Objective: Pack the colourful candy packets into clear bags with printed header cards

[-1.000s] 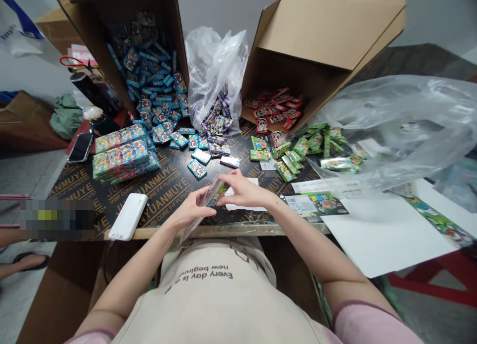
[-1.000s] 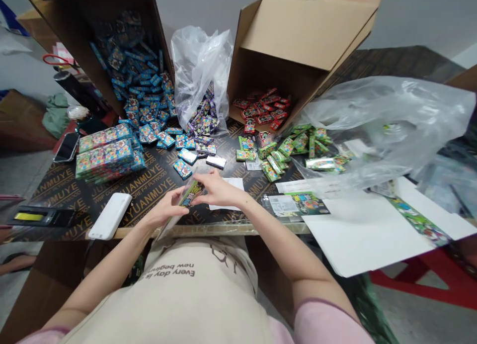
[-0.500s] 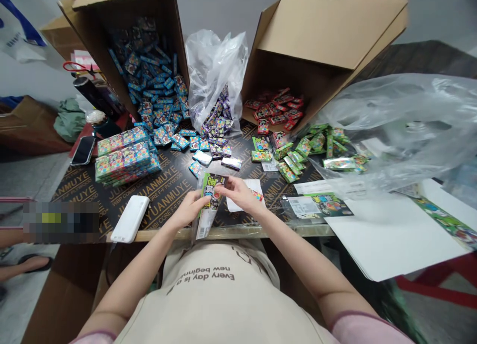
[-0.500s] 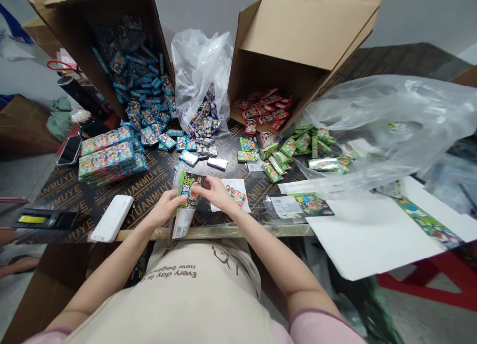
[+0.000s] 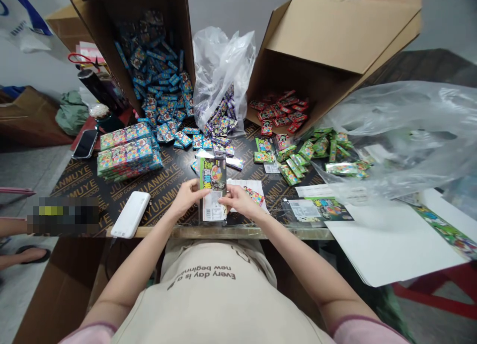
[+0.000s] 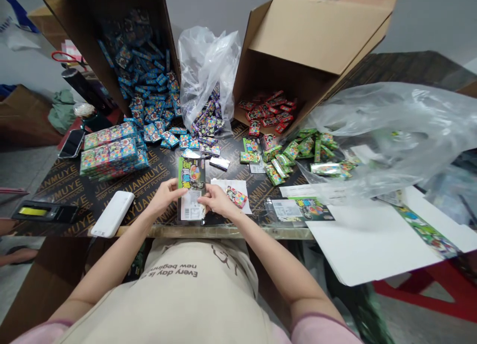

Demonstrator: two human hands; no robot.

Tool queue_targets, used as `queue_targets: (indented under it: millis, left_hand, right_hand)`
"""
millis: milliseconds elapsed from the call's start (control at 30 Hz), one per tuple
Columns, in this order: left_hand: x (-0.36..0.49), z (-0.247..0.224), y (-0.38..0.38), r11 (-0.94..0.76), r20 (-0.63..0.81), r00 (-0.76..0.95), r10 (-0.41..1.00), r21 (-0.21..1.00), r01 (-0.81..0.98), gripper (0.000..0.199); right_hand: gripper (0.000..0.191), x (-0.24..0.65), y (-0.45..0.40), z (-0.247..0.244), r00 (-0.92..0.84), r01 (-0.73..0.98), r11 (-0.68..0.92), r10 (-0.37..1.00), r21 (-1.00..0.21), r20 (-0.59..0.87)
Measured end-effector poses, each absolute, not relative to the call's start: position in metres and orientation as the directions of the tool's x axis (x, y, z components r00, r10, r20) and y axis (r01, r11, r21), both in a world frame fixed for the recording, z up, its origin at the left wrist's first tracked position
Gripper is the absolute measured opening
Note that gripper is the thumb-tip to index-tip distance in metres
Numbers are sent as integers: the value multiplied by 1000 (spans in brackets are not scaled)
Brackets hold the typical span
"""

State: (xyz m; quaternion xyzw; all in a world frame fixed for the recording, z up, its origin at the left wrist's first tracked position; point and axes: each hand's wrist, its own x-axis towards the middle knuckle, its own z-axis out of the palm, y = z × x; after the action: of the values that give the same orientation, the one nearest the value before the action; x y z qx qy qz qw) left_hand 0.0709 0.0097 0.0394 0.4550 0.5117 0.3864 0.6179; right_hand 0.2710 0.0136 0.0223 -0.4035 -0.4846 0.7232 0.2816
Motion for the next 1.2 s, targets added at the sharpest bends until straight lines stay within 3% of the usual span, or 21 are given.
queue_targets:
  millis: [67, 167, 333, 433, 567, 667, 733, 833, 900, 1000, 1200]
  left_hand:
    - [71, 33, 5, 370, -341, 291, 894, 927, -51, 49]
    - [72, 23, 1, 407, -353, 336, 873, 907, -104, 52]
    - [75, 15, 5, 279, -233, 239, 943, 943, -182, 50]
    - [78, 16, 4, 229, -177, 256, 950, 954, -192, 48]
    - [90, 25, -7, 265, -205, 301, 931, 948, -175, 49]
    - [104, 41, -9, 266, -237, 123, 964, 896, -356, 49]
    - [112, 53, -5, 284, -318, 20, 948, 815, -505, 41]
    - [115, 63, 6, 346, -430, 3, 903, 722, -599, 26]
    - [112, 66, 12, 360, -444, 4, 896, 721, -592, 18]
    - [104, 69, 17, 344, -402, 9, 915, 771, -535, 23]
    - [99, 73, 17, 311, -350, 31, 936, 783, -539, 29]
  right_hand:
    - [39, 276, 18, 17, -491, -20, -361, 816, -932, -305]
    - [48, 281, 21, 9, -454, -32, -326, 847, -945, -277]
    - [53, 278, 17, 6, -371, 28, -219, 904, -975, -213]
    - [58, 273, 20, 18, -298, -91, -188, 942, -978, -154]
    - [36, 258, 29, 42, -26, -313, -148, 989, -938, -147]
    - [29, 245, 28, 52, 108, -346, -111, 982, -932, -158]
    - [28, 238, 25, 55, 130, -361, -104, 978, -927, -160]
    - [33, 235, 21, 56, 136, -428, -112, 973, -897, -186]
    - [26, 238, 20, 57, 88, -476, -157, 970, -865, -225]
    - [15, 243, 19, 58, 14, -502, -190, 974, -844, -227]
    - [21, 243, 13, 59, 17, -526, -135, 986, -840, -168]
